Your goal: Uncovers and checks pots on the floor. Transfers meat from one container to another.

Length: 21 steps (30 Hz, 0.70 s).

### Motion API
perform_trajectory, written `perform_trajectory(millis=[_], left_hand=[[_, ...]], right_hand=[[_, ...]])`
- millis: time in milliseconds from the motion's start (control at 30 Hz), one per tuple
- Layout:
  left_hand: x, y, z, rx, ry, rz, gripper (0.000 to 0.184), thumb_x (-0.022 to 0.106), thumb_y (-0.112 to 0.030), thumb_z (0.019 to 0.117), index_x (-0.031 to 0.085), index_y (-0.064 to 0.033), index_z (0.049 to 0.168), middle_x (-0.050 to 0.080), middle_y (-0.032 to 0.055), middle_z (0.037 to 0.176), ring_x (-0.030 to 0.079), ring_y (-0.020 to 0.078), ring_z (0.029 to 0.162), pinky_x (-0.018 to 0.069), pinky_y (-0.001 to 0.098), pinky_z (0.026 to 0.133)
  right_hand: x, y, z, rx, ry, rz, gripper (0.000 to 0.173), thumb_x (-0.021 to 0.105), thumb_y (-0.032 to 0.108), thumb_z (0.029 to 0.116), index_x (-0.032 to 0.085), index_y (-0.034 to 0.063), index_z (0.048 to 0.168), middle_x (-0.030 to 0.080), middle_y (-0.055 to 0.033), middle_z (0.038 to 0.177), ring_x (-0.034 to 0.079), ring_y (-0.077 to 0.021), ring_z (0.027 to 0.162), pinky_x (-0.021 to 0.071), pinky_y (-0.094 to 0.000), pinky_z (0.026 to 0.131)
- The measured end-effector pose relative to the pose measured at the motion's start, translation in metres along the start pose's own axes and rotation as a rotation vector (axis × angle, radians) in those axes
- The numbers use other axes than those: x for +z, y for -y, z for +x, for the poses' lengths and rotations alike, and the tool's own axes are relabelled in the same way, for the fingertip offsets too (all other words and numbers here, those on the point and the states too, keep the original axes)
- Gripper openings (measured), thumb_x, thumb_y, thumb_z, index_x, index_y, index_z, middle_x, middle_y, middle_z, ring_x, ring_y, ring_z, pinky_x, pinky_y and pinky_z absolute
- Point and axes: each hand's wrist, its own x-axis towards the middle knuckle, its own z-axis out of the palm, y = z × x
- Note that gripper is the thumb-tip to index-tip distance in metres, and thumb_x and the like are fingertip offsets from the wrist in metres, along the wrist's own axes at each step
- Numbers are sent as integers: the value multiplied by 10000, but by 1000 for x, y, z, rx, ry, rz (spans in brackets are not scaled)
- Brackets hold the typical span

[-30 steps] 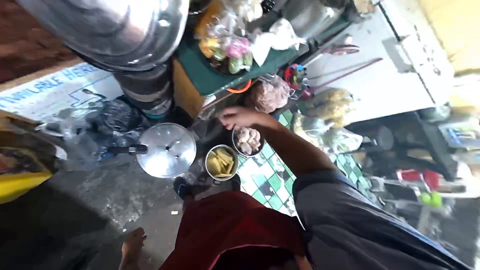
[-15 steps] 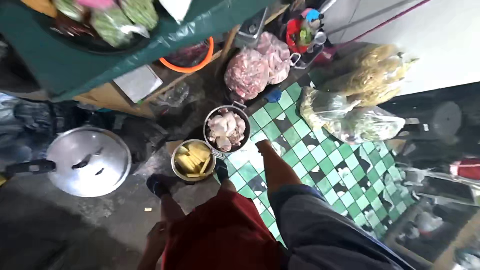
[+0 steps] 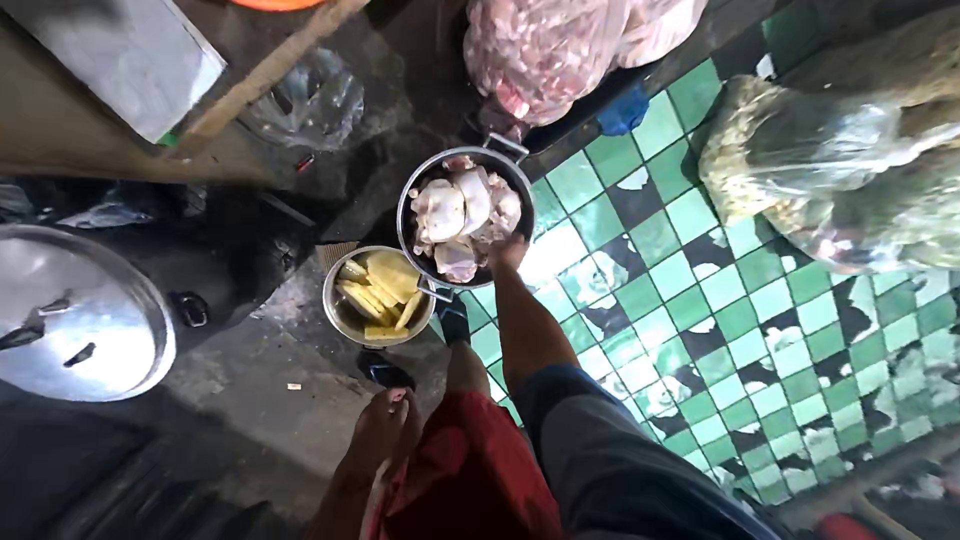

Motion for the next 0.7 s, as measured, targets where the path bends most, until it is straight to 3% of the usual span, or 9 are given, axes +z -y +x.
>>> perform_trajectory(millis=[67,133,200,267,367,467,600,633,700], left_hand=[[2,0,15,-4,-10,-25,371,501,-184,1078,589,15,1378,627,204,1372,633,281,1253,479,422,1100],[3,-1,34,19,-36,-77,365,501,-186,1074,599,12,1364,635,199,1356,635,275,1242,486,425,1088],[5,-4,50,68,-53,-140,366,504,-183,1066,602,28,1347,637,216,1345,637,286,1237,492,436,1081],[4,-17,62,129,-59,-183,361,507,-174,1068,601,50,1336,633,237,1342,640,297,1228,495,432,1069],[-11,-55,75,165,-27,-59,378,499,-190,1079,586,29,1375,614,222,1381,630,291,1251,487,419,1083],[-27,-90,81,231,-102,197,427,531,-224,1067,547,-62,1461,553,179,1480,518,311,1390,401,480,1170],[-45,-106,92,453,-316,418,812,785,-205,891,384,-206,1597,330,152,1655,231,414,1541,269,635,1183],[-52,-107,93,455,-283,454,908,818,-222,860,327,-232,1625,337,152,1652,234,415,1540,248,650,1186],[-66,-105,98,412,-178,470,954,878,-198,796,371,-184,1604,586,220,1421,512,451,1344,379,680,1096]], right_hand=[[6,-2,20,23,75,-18,848,828,230,849,392,-16,1533,423,-308,1526,465,-433,1398,443,-542,1126],[12,-6,44,86,155,-8,806,859,298,826,483,-34,1457,554,-300,1407,562,-431,1298,481,-587,1065],[17,-17,55,131,195,38,847,939,259,720,528,-32,1401,615,-278,1317,620,-420,1208,526,-596,1001],[12,-16,47,104,183,106,894,955,195,683,500,-5,1426,611,-278,1314,615,-422,1208,526,-602,990],[8,-4,12,-47,88,229,822,897,112,730,468,-20,1419,634,-276,1262,634,-402,1175,530,-574,981],[12,-9,-38,-183,29,374,824,903,122,739,451,-46,1406,658,-269,1180,678,-363,1078,572,-538,936],[2,-16,-122,-497,455,54,541,774,66,852,541,-41,1328,676,-266,1121,702,-384,968,590,-585,837],[1,-12,-140,-570,580,7,467,763,56,866,593,-28,1293,658,-244,1184,687,-358,1021,589,-557,878],[1,-1,-164,-705,724,-42,352,752,38,885,659,-34,1217,617,-233,1249,647,-326,1104,566,-495,948]])
